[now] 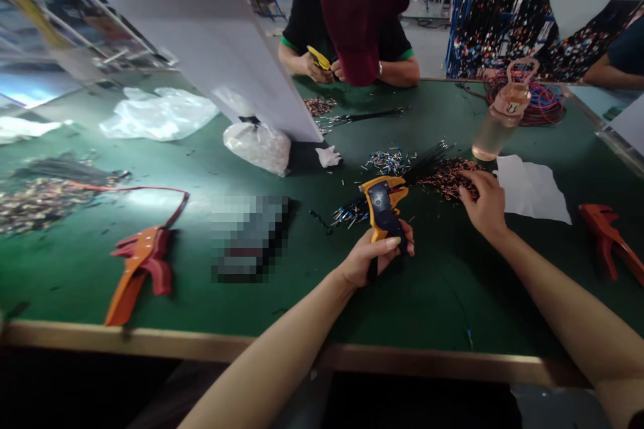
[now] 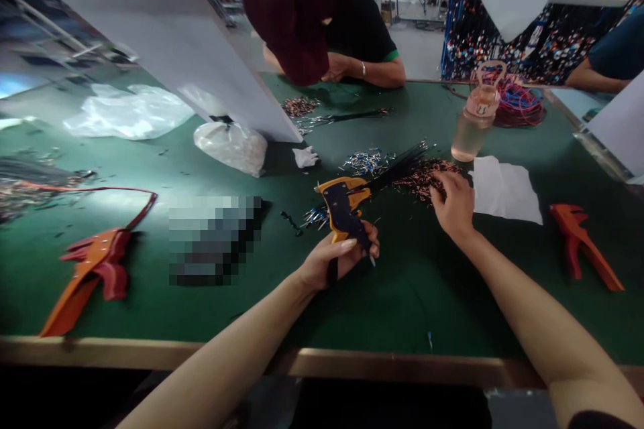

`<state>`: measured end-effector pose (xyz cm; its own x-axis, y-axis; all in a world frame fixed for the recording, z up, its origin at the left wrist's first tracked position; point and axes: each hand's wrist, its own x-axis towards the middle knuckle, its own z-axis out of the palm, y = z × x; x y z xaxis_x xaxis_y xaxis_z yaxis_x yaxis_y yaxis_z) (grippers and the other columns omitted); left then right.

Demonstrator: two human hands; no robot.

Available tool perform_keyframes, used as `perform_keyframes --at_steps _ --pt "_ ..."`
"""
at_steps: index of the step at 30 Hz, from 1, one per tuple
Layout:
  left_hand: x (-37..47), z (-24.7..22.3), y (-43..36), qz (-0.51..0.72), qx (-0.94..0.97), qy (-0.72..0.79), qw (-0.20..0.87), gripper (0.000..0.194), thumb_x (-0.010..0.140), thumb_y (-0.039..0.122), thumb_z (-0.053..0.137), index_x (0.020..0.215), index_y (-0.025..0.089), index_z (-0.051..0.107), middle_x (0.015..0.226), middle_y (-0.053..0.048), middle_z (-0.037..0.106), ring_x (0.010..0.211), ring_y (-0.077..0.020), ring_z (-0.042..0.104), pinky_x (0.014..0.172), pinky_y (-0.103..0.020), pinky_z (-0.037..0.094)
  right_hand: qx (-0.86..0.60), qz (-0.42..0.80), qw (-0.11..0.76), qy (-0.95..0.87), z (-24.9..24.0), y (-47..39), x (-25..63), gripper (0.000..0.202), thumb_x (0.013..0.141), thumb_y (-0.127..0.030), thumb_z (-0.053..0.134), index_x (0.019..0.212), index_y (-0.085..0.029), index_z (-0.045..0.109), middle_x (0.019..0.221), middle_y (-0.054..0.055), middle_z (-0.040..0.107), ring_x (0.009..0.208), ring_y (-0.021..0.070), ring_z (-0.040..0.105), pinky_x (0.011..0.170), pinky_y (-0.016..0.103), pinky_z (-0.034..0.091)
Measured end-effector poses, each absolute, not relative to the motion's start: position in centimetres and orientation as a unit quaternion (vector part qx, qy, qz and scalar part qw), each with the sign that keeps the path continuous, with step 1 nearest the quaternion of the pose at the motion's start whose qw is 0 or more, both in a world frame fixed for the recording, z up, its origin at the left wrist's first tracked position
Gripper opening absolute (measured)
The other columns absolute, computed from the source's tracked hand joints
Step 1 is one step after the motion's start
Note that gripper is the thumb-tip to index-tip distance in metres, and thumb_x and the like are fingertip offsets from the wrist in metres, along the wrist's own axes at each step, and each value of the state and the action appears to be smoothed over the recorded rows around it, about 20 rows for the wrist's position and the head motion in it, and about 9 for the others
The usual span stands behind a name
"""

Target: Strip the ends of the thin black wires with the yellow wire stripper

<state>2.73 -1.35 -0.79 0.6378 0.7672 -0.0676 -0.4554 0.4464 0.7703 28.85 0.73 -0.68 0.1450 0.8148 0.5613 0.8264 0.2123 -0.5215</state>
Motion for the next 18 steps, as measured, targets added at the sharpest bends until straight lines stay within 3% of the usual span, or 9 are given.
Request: perform_keyframes --at_steps 4,9,14,18 --pt "2.6 -0.4 -1.2 0.402 0.337 0.198 0.828 0.040 0.066 0.033 0.084 0.097 0.013 0.069 0.090 -0.005 0.065 0.076 -0.0173 0.065 0.075 -0.033 0.052 -0.475 0.050 0.342 -0.809 -0.9 -1.0 26.4 0.017 0.089 -0.026 0.062 0.103 -0.022 0.070 0.098 0.009 0.076 0.094 0.0258 0.069 0.086 0.042 0.052" --pt "2.5 -0.3 -0.9 0.426 0.308 0.195 0.828 0.039 0.065 0.035 0.083 0.094 0.014 0.069 0.089 -0.005 0.066 0.075 -0.0175 0.066 0.076 -0.034 0.053 -0.331 0.090 0.327 -0.880 -0.8 -3.3 23.9 0.031 0.091 -0.035 0.067 0.120 -0.023 0.065 0.104 0.010 0.077 0.095 0.0240 0.071 0.084 0.039 0.053" --pt "2.8 -0.7 -1.2 0.402 0.332 0.184 0.833 0.039 0.066 0.035 0.082 0.097 0.014 0.069 0.086 -0.006 0.067 0.072 -0.0177 0.065 0.075 -0.034 0.052 -0.332 0.102 0.412 -0.843 -0.3 -3.9 23.2 0.025 0.097 -0.033 0.060 0.119 -0.026 0.069 0.097 0.008 0.079 0.086 0.0208 0.073 0.080 0.036 0.055" --pt "2.9 -1.0 -1.4 0.387 0.352 0.172 0.834 0.040 0.065 0.034 0.082 0.097 0.013 0.070 0.090 -0.008 0.068 0.073 -0.0190 0.065 0.073 -0.034 0.051 -0.419 0.145 0.422 -0.791 0.1 -4.0 23.3 0.020 0.095 -0.038 0.061 0.100 -0.027 0.077 0.092 0.007 0.080 0.083 0.0222 0.073 0.080 0.038 0.055"
